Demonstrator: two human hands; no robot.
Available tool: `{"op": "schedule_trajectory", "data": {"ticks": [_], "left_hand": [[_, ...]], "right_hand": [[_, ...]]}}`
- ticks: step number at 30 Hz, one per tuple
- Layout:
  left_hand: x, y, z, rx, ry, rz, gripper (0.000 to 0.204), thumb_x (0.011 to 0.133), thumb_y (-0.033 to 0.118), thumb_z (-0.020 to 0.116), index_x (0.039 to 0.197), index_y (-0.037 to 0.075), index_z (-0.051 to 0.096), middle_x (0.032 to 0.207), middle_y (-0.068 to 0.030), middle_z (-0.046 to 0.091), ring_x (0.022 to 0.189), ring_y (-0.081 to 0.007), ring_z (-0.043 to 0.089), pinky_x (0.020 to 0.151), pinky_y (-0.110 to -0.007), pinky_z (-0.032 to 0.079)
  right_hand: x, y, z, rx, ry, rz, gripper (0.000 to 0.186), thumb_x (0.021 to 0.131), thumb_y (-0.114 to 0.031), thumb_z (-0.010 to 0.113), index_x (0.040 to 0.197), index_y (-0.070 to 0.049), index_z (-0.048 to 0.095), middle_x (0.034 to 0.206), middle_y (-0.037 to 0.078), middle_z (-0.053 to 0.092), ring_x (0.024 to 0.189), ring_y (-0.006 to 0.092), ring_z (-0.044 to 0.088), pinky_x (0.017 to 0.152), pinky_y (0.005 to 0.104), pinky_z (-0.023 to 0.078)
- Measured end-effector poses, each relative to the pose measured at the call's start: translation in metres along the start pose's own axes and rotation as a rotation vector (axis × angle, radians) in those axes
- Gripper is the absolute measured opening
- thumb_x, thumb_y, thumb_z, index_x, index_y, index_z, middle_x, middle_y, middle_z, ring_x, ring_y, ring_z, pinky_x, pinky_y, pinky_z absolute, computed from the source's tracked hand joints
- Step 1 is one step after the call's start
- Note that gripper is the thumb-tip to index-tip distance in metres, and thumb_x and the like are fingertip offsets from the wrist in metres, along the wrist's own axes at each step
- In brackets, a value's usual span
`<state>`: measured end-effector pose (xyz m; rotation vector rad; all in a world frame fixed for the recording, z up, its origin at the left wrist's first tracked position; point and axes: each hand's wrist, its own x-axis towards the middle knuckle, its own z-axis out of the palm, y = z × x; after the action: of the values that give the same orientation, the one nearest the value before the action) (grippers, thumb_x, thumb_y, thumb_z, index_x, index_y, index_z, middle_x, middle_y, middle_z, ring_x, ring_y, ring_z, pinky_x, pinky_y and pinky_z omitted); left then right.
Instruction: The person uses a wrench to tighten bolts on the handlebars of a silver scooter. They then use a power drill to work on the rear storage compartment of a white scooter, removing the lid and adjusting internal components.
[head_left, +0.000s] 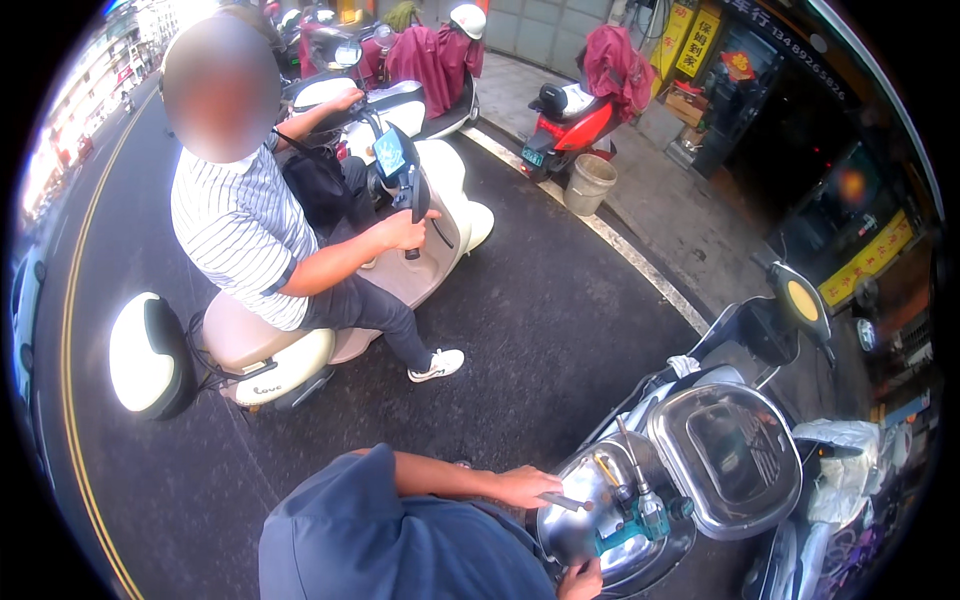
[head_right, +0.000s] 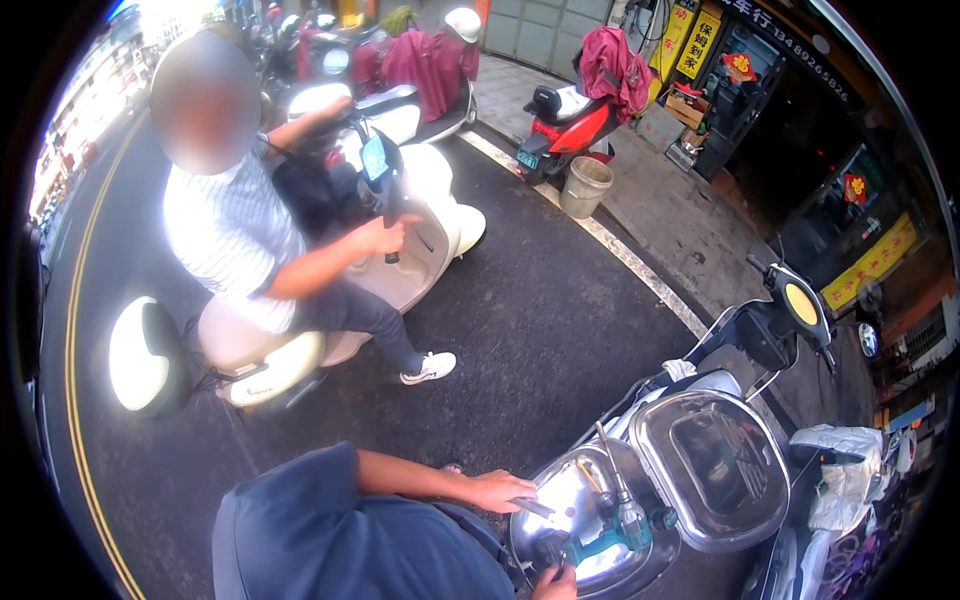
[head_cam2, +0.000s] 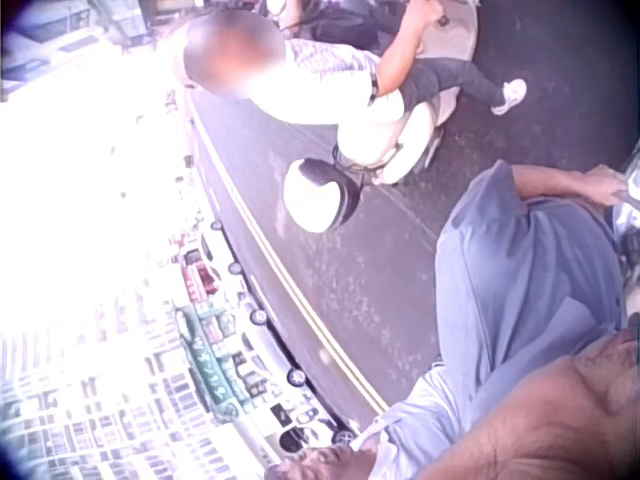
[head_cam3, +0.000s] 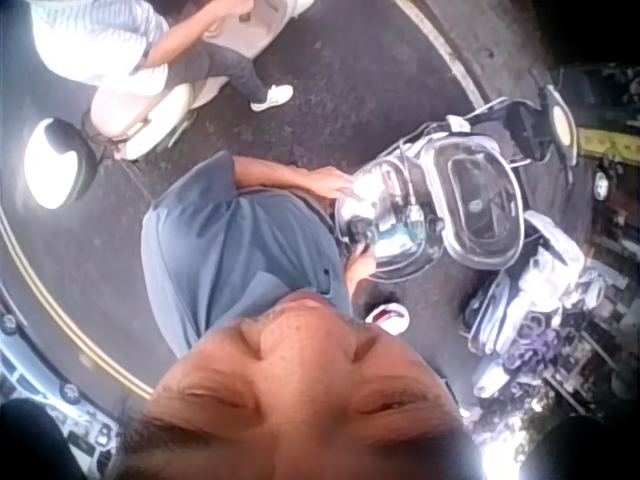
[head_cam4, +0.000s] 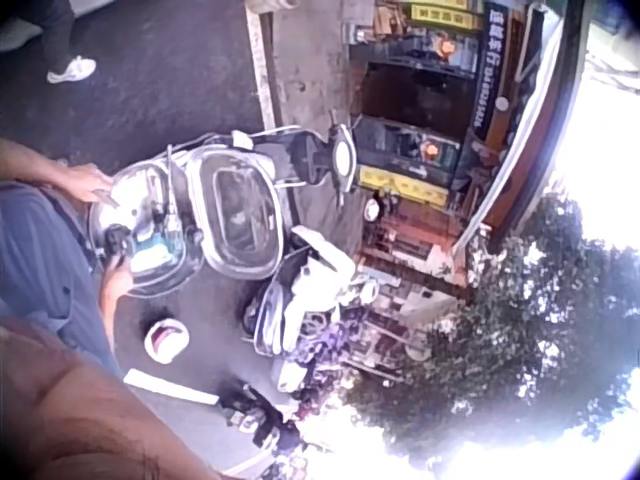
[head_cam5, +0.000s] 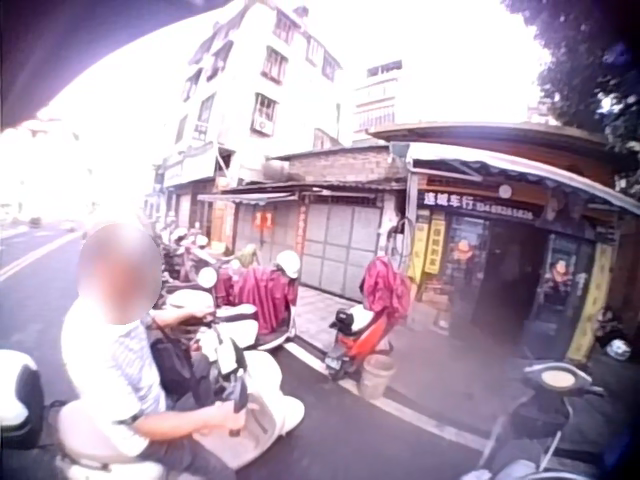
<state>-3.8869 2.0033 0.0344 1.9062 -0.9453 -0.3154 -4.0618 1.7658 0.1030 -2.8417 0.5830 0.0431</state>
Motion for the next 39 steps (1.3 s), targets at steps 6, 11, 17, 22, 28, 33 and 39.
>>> {"op": "schedule_trajectory", "data": {"ticks": [6, 11, 17, 22, 28, 33, 39], "left_hand": [[0.002, 0.001, 0.012, 0.008, 0.092, -0.034, 0.028, 0.083, 0.015, 0.064, 0.111, 0.009, 0.063, 0.100, -0.0112, 0.065, 0.091, -0.0368, 0.067, 0.075, -0.050, 0.053], [0.003, 0.013, 0.011, 0.035, 0.115, -0.085, 0.029, 0.082, 0.015, 0.065, 0.110, 0.009, 0.066, 0.103, -0.0138, 0.068, 0.096, -0.0375, 0.067, 0.080, -0.048, 0.054], [-0.004, 0.017, -0.009, -0.063, 0.675, -0.214, 0.029, 0.087, 0.019, 0.068, 0.113, 0.006, 0.065, 0.100, -0.0175, 0.068, 0.093, -0.0385, 0.068, 0.079, -0.044, 0.054], [-0.058, -0.064, -0.132, -0.484, 1.005, -0.846, 0.049, 0.090, 0.028, 0.068, 0.132, 0.007, 0.053, 0.092, -0.0147, 0.072, 0.082, -0.0282, 0.071, 0.075, -0.043, 0.056], [-0.137, -0.111, -0.247, 0.150, 0.984, -1.180, 0.078, 0.087, 0.040, 0.065, 0.153, 0.016, 0.033, 0.125, -0.0249, 0.066, 0.116, -0.0421, 0.064, 0.102, -0.048, 0.048], [-0.125, -0.112, -0.299, 0.373, 0.937, -1.116, 0.087, 0.089, 0.036, 0.065, 0.160, 0.017, 0.019, 0.121, -0.0244, 0.068, 0.111, -0.0418, 0.066, 0.098, -0.049, 0.049], [-0.110, -0.142, -0.330, 0.357, 0.939, -1.120, 0.085, 0.089, 0.033, 0.065, 0.159, 0.017, 0.021, 0.111, -0.0235, 0.070, 0.104, -0.0415, 0.068, 0.094, -0.050, 0.051]], "right_hand": [[-0.003, -0.010, -0.018, 0.010, -0.053, -0.003, 0.040, 0.097, -0.043, 0.059, 0.113, -0.008, 0.071, 0.087, 0.026, 0.071, 0.079, 0.0467, 0.068, 0.073, 0.0546, 0.053], [-0.004, 0.000, -0.014, 0.094, -0.003, -0.091, 0.031, 0.096, -0.035, 0.062, 0.104, -0.006, 0.067, 0.082, 0.024, 0.069, 0.074, 0.0437, 0.066, 0.067, 0.0519, 0.051], [-0.007, 0.017, -0.002, 0.295, 0.107, -0.240, 0.022, 0.092, -0.022, 0.065, 0.095, 0.000, 0.065, 0.081, 0.026, 0.066, 0.077, 0.0489, 0.064, 0.067, 0.0527, 0.049], [-0.007, 0.025, 0.008, 0.285, 0.136, -0.333, 0.020, 0.089, -0.019, 0.066, 0.101, -0.003, 0.068, 0.091, 0.020, 0.071, 0.077, 0.0426, 0.068, 0.070, 0.0500, 0.052], [-0.007, 0.016, 0.006, 0.305, 0.166, -0.310, 0.019, 0.089, -0.018, 0.066, 0.098, -0.001, 0.067, 0.084, 0.023, 0.070, 0.077, 0.0451, 0.067, 0.067, 0.0498, 0.051], [-0.003, 0.006, 0.006, 0.294, 0.156, -0.204, 0.018, 0.086, -0.016, 0.067, 0.095, -0.001, 0.068, 0.080, 0.023, 0.070, 0.074, 0.0416, 0.069, 0.068, 0.0473, 0.052], [0.001, 0.017, 0.007, 0.000, 0.045, -0.031, 0.036, 0.097, -0.036, 0.062, 0.108, -0.005, 0.075, 0.090, 0.025, 0.072, 0.083, 0.0438, 0.069, 0.072, 0.0509, 0.053]]}}
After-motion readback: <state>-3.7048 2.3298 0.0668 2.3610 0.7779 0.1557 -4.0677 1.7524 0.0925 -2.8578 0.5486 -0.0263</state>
